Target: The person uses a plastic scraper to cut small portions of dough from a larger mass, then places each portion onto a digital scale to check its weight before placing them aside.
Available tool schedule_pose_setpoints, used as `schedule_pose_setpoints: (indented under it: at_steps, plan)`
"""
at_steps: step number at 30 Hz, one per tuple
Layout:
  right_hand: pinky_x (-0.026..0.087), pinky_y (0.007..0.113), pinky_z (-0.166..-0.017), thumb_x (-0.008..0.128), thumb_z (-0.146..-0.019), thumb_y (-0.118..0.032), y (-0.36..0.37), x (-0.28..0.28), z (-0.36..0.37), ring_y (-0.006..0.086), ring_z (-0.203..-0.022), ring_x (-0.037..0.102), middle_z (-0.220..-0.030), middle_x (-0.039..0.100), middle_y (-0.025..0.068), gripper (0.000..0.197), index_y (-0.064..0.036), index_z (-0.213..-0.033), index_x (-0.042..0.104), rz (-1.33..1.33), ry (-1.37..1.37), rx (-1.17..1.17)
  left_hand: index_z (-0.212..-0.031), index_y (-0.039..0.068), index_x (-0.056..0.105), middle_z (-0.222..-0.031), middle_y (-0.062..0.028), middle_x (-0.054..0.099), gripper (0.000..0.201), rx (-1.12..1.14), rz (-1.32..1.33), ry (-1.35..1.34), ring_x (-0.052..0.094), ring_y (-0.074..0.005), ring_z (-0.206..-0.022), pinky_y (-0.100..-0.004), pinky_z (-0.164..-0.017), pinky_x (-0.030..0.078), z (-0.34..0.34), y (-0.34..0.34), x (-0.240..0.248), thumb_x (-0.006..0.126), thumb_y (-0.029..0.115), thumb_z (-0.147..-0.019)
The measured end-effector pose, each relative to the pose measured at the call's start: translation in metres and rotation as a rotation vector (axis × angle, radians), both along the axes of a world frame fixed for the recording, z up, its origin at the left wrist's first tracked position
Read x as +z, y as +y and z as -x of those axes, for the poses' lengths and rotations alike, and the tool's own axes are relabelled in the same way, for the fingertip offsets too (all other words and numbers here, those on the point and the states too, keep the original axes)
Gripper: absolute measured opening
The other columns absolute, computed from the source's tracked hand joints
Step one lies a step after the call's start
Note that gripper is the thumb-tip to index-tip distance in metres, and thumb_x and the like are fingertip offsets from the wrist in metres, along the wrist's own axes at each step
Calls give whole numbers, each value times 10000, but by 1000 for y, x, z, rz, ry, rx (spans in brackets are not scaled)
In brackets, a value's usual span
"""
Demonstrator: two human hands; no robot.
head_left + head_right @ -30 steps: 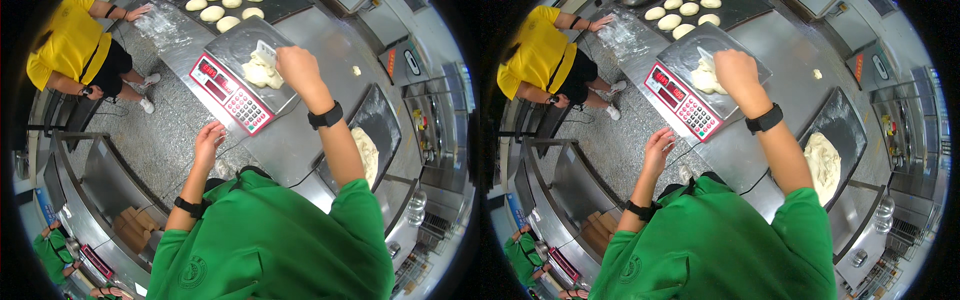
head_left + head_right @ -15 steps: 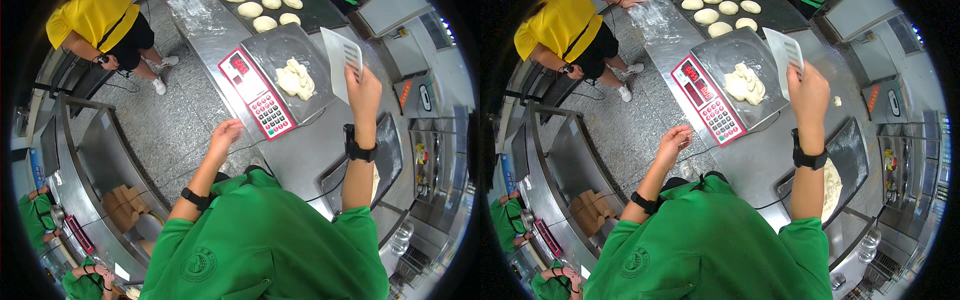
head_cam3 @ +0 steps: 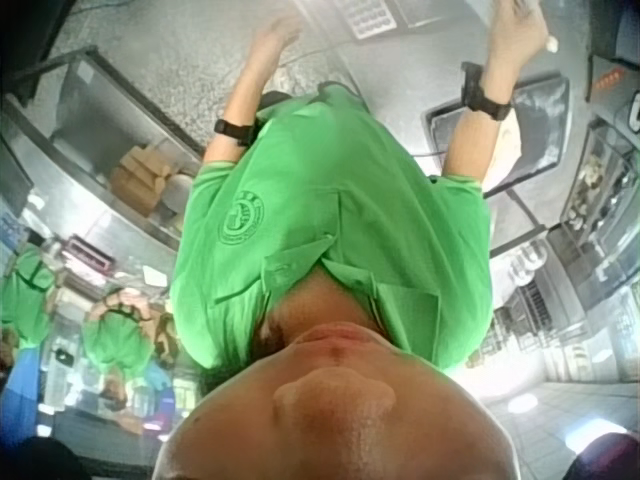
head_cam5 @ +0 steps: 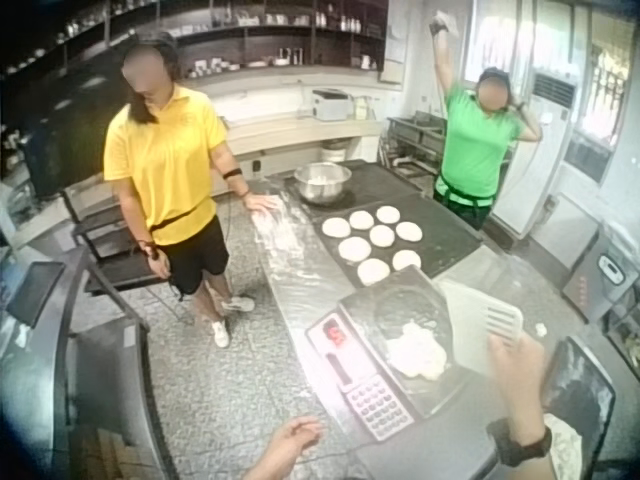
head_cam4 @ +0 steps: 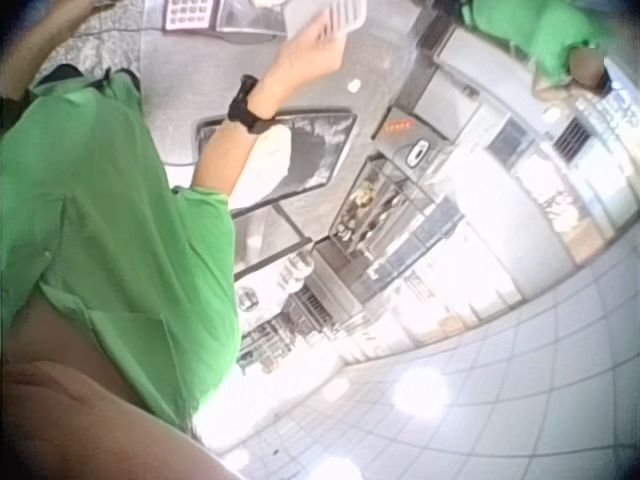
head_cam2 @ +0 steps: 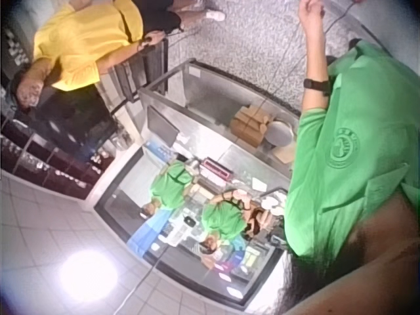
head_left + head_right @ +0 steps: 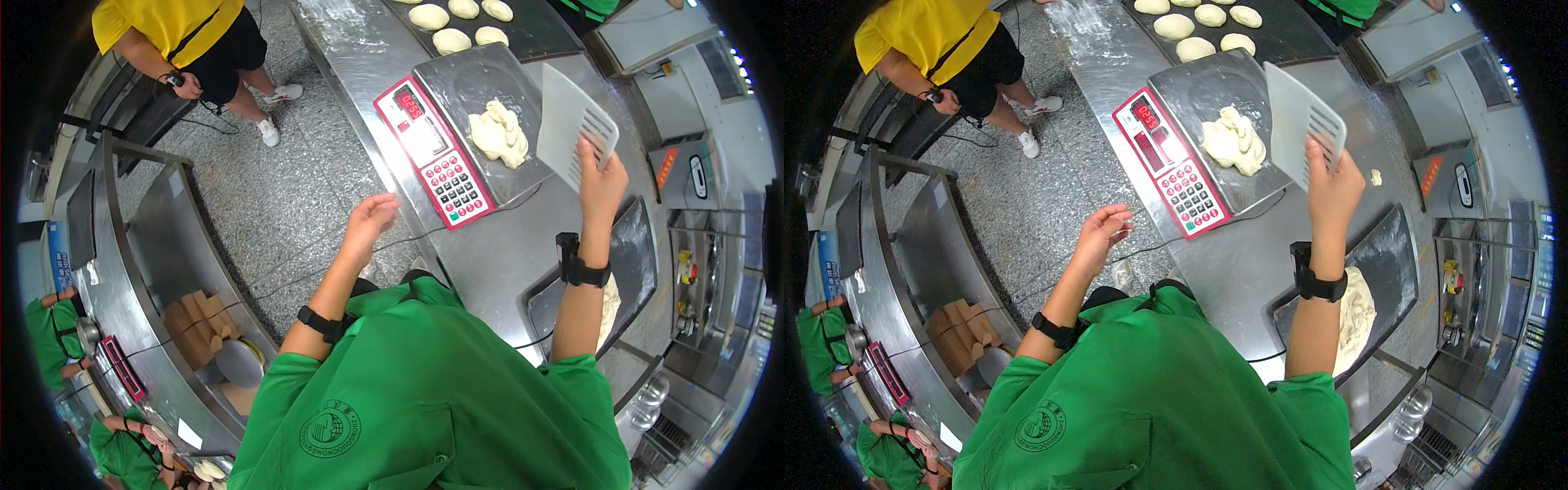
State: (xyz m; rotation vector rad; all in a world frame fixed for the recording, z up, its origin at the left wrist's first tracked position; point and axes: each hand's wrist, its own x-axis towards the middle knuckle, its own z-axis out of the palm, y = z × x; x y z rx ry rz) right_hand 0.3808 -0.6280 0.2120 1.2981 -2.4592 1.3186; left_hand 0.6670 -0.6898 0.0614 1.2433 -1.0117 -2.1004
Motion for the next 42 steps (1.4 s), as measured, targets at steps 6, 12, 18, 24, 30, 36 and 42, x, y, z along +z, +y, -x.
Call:
schedule_pose_setpoints:
  at_steps: [6,12,18,24,30,36,42]
  plan:
    - [450,228,-620,551,-785,-160,9,-8,4,108,-708,553,-822,590,67,236,37,-912,571,42,-127,16,-1040,28,470,-965,-58,539,263,15,4,14,523,-128,-815,-253,-736,421,-5,-1,0,463,119,-793]
    - [450,225,-592,565,-768,-149,15,-8,2,97,-654,551,-745,600,65,210,33,-870,585,222,-246,-49,-1041,22,466,-956,-56,534,277,38,4,71,521,-130,-813,-254,-733,423,-9,-5,-2,480,94,-774]
    - [479,236,-621,536,-793,-153,26,-4,-4,133,-701,573,-810,586,86,239,55,-907,560,127,-198,-90,-1043,22,477,-956,-61,546,316,67,-7,110,522,-126,-803,-243,-717,414,-12,-10,2,526,53,-732]
    - [477,236,-624,542,-790,-155,32,-8,-10,129,-701,573,-801,588,83,235,50,-904,564,96,-105,-109,-1051,20,470,-971,-65,537,334,52,2,129,523,-125,-810,-241,-709,413,-17,-15,2,532,44,-723]
    - [456,221,-615,552,-786,-159,28,-6,-19,102,-682,555,-786,593,70,229,33,-908,575,122,-102,-62,-1053,19,459,-969,-59,529,330,58,5,133,527,-129,-811,-242,-719,425,-23,-16,4,520,26,-729]
    - [431,219,-620,565,-769,-148,8,6,-38,92,-681,553,-769,610,92,208,13,-899,586,46,-33,-70,-1054,33,456,-966,-41,523,323,72,33,147,527,-125,-809,-256,-732,434,-35,-32,12,520,24,-738]
    - [417,342,-596,557,-695,-95,-31,-4,-39,270,-691,508,-706,519,63,103,-77,-794,576,-88,499,3,-1035,-16,456,-758,-62,548,283,87,150,138,521,-111,-667,-195,-637,429,-27,-61,43,497,28,-758]
